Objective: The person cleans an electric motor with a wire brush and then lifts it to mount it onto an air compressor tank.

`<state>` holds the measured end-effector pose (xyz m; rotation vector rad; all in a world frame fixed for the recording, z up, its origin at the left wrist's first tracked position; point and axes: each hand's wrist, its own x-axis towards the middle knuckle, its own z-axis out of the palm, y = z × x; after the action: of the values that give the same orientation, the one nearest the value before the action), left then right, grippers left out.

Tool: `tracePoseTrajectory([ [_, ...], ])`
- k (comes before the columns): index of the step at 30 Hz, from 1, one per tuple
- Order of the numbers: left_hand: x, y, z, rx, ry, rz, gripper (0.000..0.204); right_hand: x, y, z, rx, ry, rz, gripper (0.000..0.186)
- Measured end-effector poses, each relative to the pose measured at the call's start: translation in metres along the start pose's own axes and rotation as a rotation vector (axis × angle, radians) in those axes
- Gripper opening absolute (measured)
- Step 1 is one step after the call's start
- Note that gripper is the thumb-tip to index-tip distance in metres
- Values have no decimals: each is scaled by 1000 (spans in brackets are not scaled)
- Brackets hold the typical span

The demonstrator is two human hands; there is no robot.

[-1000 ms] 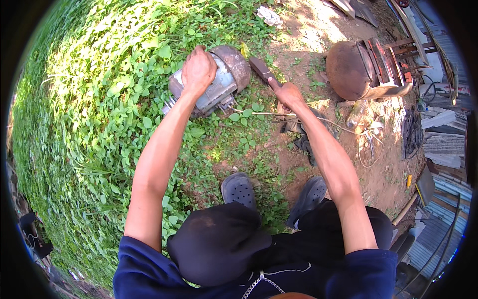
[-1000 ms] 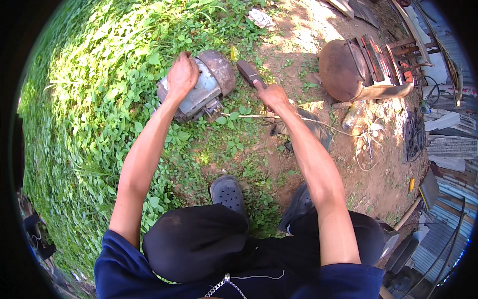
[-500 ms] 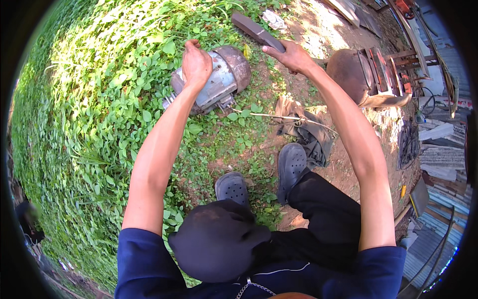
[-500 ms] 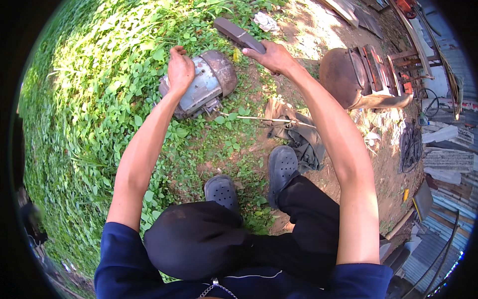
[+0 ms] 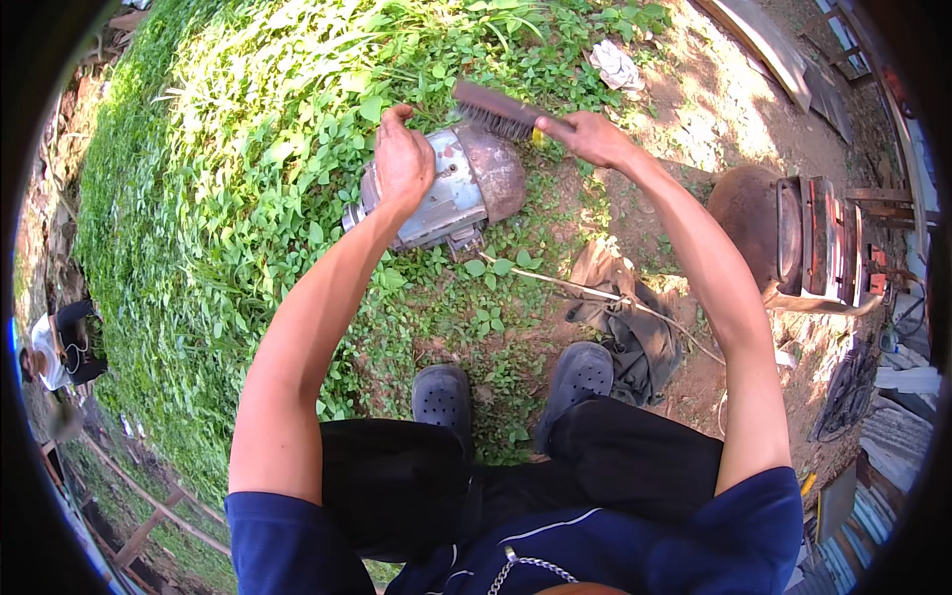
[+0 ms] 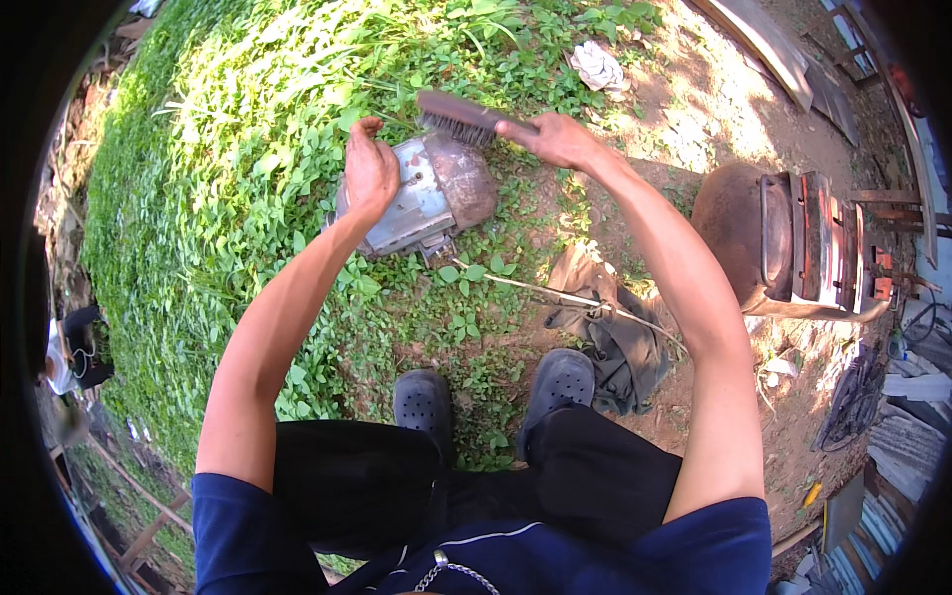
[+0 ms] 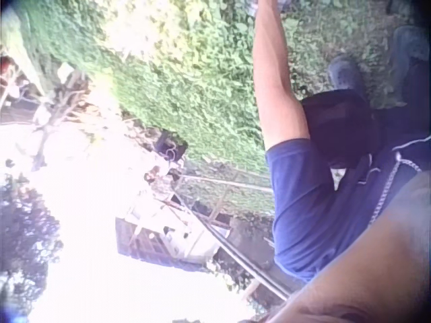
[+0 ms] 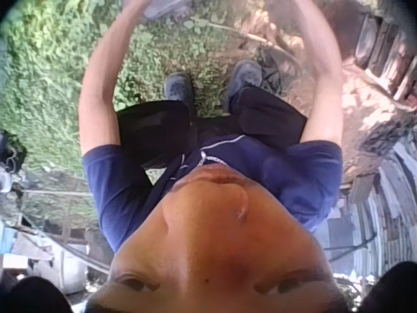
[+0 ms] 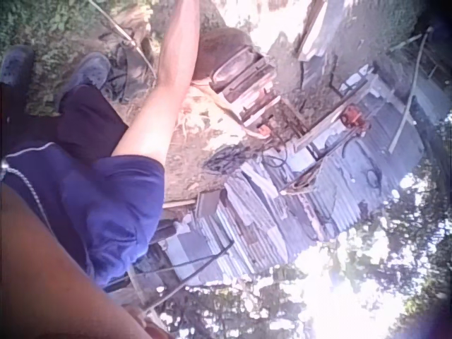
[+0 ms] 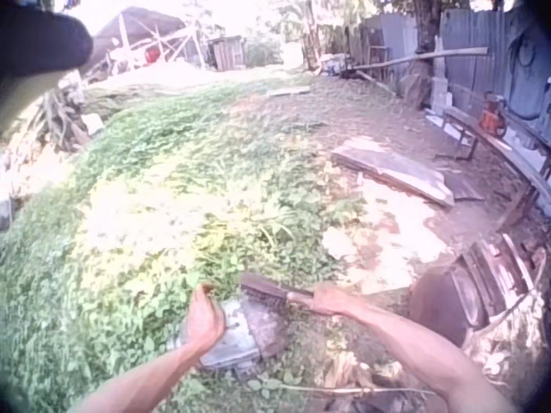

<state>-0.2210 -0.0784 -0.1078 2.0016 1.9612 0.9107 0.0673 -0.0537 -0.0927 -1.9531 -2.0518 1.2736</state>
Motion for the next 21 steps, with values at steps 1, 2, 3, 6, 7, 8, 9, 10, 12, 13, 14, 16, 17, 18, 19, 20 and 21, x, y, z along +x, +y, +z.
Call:
tracePoseTrajectory([
  [1,0,-1,4,24,2,9,28,12,14,11,-10,-26,9,93],
  [2,-3,-2,3,52,-15,2,28,18,17,19,-22,-60,14,95],
  [3,-6,-3,1,78,-34,-2,28,24,21,25,-88,-25,116,92],
  [6,-1,6,6,93,-48,-12,26,24,44,33,-161,-76,110,83],
  [7,-2,12,-1,112,-79,-20,27,15,38,39,53,-78,216,73],
  [8,-4,16,-2,117,-105,-27,28,5,44,50,322,-101,203,71],
  [9,-6,14,-2,114,-128,0,37,-8,49,62,592,-118,189,69],
  [10,-6,18,-4,136,-148,38,39,-19,48,67,857,-123,158,68],
  [12,-9,30,-9,181,-201,112,44,-53,40,88,742,-103,201,64],
  [13,-9,29,-7,223,-226,156,52,-65,49,110,763,-128,244,66],
  [14,-12,35,-8,265,-277,208,55,-82,53,126,778,-160,310,72],
  [16,-15,47,-14,346,-369,319,59,-104,71,143,709,-190,336,76],
  [17,-13,44,-9,339,-363,388,65,-101,75,140,664,-204,359,75],
  [18,-7,45,-7,339,-367,391,66,-95,80,136,618,-219,382,75],
  [19,-7,45,-9,347,-379,383,66,-84,74,124,657,-240,362,73],
  [20,-9,45,-8,345,-394,375,66,-72,64,107,694,-257,351,72],
  [21,-11,46,-8,343,-386,375,66,-60,48,92,710,-211,310,71],
])
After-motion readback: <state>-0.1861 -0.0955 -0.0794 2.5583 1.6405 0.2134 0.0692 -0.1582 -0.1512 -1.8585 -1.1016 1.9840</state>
